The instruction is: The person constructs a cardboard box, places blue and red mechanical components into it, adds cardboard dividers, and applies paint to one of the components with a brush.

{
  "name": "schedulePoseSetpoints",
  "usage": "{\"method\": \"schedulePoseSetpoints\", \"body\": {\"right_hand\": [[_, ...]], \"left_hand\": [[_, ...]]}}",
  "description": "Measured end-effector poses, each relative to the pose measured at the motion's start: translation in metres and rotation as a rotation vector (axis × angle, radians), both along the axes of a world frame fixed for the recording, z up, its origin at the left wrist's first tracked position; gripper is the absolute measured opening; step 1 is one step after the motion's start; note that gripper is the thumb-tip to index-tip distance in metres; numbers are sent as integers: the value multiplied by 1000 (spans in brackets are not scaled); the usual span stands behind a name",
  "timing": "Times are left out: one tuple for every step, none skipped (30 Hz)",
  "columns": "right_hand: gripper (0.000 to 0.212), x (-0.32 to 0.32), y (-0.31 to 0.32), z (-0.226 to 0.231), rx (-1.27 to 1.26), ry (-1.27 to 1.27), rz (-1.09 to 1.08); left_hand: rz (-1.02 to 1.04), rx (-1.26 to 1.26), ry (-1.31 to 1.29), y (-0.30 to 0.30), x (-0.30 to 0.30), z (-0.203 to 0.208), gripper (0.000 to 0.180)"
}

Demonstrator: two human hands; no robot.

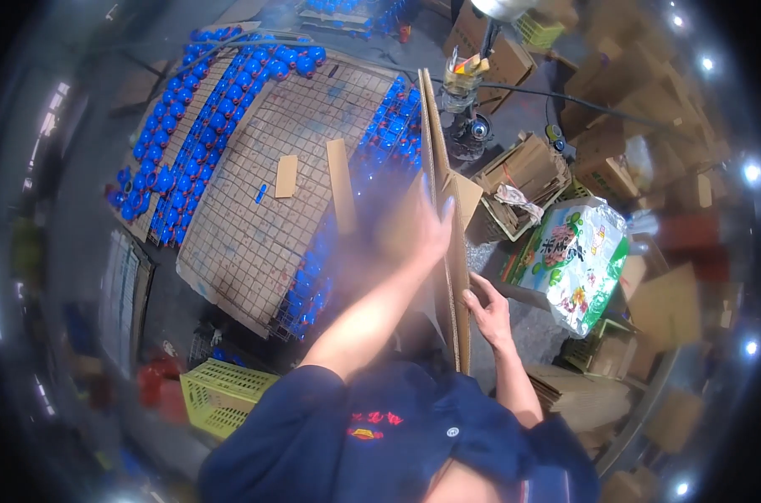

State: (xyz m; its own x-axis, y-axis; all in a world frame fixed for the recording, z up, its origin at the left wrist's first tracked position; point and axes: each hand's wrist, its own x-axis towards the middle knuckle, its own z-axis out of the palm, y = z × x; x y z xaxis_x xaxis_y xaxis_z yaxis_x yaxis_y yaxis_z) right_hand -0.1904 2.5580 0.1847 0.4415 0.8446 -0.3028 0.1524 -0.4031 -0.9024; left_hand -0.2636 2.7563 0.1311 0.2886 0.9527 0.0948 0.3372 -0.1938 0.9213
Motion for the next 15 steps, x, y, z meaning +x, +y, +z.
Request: {"method": "schedulePoseSetpoints", "body": {"right_hand": [[49, 7, 1, 5, -15, 9, -2], [45, 11, 1, 3, 8, -106, -10], [42, 14, 0, 1, 31, -220, -18], [42, 16, -1, 2, 24, -220, -17], [36, 16, -2, 3, -14, -471, -3], [31, 18, 0, 4, -52, -722, 14], [25, 19, 6, 13, 57, -820, -73], [26, 27, 14, 24, 13, -839, -138], [27, 41, 25, 31, -29, -858, -201], [27, 62, 39, 32, -6, -936, -258], [29, 85, 55, 34, 16, -1017, -313], [31, 92, 76, 40, -29, -942, -384], [35, 107, 96, 50, -68, -881, -449], [37, 138, 106, 42, -42, -925, -457], [39, 171, 116, 30, -12, -957, -463]], "left_hand": [[-23, -11, 8, 3, 0, 2, 74], [-44, -31, 109, 6, -2, 3, 71], [-43, -38, 112, 7, -1, 5, 71], [-83, -50, 93, 7, -2, 11, 71], [-121, -63, 74, 8, -3, 15, 70], [-96, -59, 6, 9, -4, 19, 65], [-91, -65, 9, 16, -12, 28, 65], [-134, -46, 95, 25, -26, 40, 67], [-175, -28, 181, 36, -40, 52, 70], [-199, -16, 174, 49, -53, 61, 68], [-237, -16, 159, 60, -68, 71, 64], [-270, -58, 159, 65, -89, 84, 64], [-299, -96, 141, 68, -103, 93, 63], [-332, -14, 156, 71, -109, 83, 62], [-366, 78, 172, 72, -109, 80, 60]]}}
